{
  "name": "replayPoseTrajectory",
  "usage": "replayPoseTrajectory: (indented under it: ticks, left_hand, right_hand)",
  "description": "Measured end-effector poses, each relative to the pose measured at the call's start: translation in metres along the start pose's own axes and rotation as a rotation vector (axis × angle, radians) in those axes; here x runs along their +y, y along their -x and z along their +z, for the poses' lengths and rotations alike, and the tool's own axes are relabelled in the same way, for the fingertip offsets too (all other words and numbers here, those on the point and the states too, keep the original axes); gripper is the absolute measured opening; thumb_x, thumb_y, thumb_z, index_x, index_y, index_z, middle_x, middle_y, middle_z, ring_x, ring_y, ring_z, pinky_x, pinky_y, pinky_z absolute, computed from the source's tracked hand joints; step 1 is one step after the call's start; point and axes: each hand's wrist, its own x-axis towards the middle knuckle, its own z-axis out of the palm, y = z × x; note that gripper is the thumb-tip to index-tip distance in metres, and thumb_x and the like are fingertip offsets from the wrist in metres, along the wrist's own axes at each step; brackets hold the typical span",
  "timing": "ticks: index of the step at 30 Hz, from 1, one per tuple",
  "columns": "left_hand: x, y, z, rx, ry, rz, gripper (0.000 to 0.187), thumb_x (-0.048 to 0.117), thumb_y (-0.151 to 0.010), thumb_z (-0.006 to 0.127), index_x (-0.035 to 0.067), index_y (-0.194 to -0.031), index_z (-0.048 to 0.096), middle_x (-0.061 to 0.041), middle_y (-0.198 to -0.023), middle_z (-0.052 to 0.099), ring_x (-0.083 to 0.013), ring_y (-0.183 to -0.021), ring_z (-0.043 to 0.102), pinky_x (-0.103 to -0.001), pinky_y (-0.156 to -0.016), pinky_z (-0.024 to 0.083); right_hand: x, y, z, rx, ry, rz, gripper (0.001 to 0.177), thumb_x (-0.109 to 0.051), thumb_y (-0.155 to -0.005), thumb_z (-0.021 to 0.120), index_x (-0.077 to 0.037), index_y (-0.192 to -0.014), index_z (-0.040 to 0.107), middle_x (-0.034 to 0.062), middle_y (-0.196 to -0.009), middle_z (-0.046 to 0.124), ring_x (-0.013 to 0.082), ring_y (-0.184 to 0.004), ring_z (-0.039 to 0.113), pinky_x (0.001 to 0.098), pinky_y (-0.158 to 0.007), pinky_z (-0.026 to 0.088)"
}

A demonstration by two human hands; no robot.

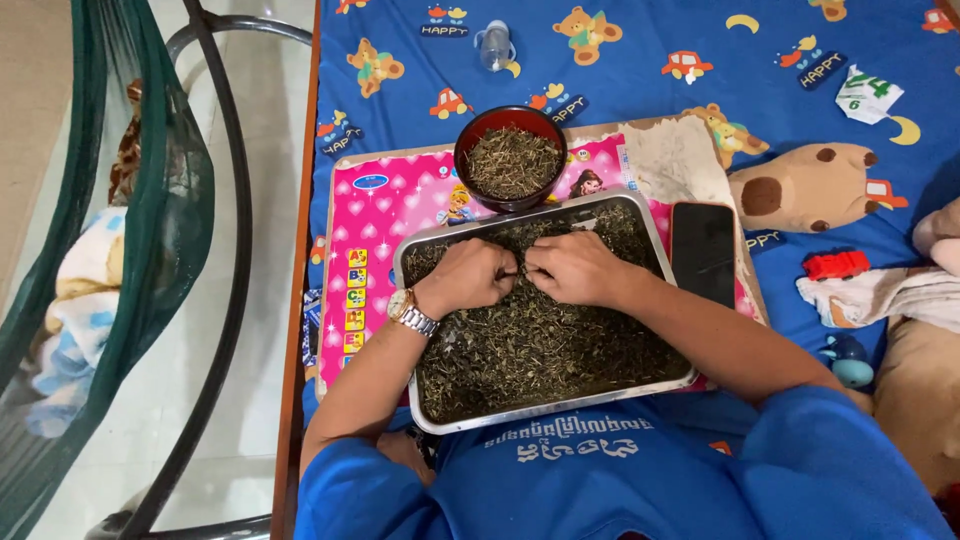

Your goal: Sorting through a tray of dried tea leaves to remove stems and impurities by hand.

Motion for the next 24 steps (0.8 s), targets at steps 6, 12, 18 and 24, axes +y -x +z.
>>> replayPoseTrajectory:
  ticks: [6, 12, 18, 24]
  left_hand:
    - [-0.002, -0.003, -0.002, 0.036, -0.066, 0.036, 0.013, 0.021, -0.082, 0.067, 0.012, -0.073, 0.068, -0.009, -0.066, 0.068, -0.0412, -0.068, 0.068, -0.047, -0.059, 0.054]
    - [0.003, 0.000, -0.009, 0.075, -0.104, -0.035, 0.016, 0.024, -0.086, 0.064, 0.016, -0.074, 0.070, -0.005, -0.065, 0.068, -0.0353, -0.066, 0.070, -0.043, -0.059, 0.055]
    - [0.012, 0.005, -0.006, -0.121, -0.116, -0.065, 0.024, 0.035, -0.077, 0.074, 0.015, -0.091, 0.078, -0.010, -0.076, 0.076, -0.0399, -0.076, 0.073, -0.050, -0.069, 0.058]
    - [0.010, 0.002, -0.002, -0.149, -0.100, -0.008, 0.019, 0.026, -0.080, 0.073, 0.014, -0.093, 0.079, -0.009, -0.080, 0.077, -0.0386, -0.076, 0.073, -0.049, -0.068, 0.058]
  right_hand:
    - [-0.002, 0.000, -0.004, 0.032, -0.025, -0.007, 0.019, -0.028, -0.092, 0.059, -0.017, -0.076, 0.055, 0.0028, -0.072, 0.062, 0.0360, -0.068, 0.070, 0.0489, -0.059, 0.055]
    - [-0.005, 0.000, -0.011, 0.014, -0.034, 0.007, 0.018, -0.030, -0.092, 0.058, -0.016, -0.080, 0.055, 0.0064, -0.072, 0.063, 0.0388, -0.071, 0.070, 0.0514, -0.061, 0.055]
    - [-0.004, 0.000, -0.012, -0.005, -0.064, 0.034, 0.018, -0.030, -0.094, 0.056, -0.015, -0.084, 0.054, 0.0077, -0.073, 0.064, 0.0407, -0.075, 0.070, 0.0534, -0.064, 0.054]
    - [0.001, 0.001, -0.004, -0.042, -0.084, -0.003, 0.009, -0.024, -0.092, 0.059, -0.017, -0.086, 0.059, 0.0031, -0.074, 0.066, 0.0357, -0.074, 0.071, 0.0499, -0.064, 0.055]
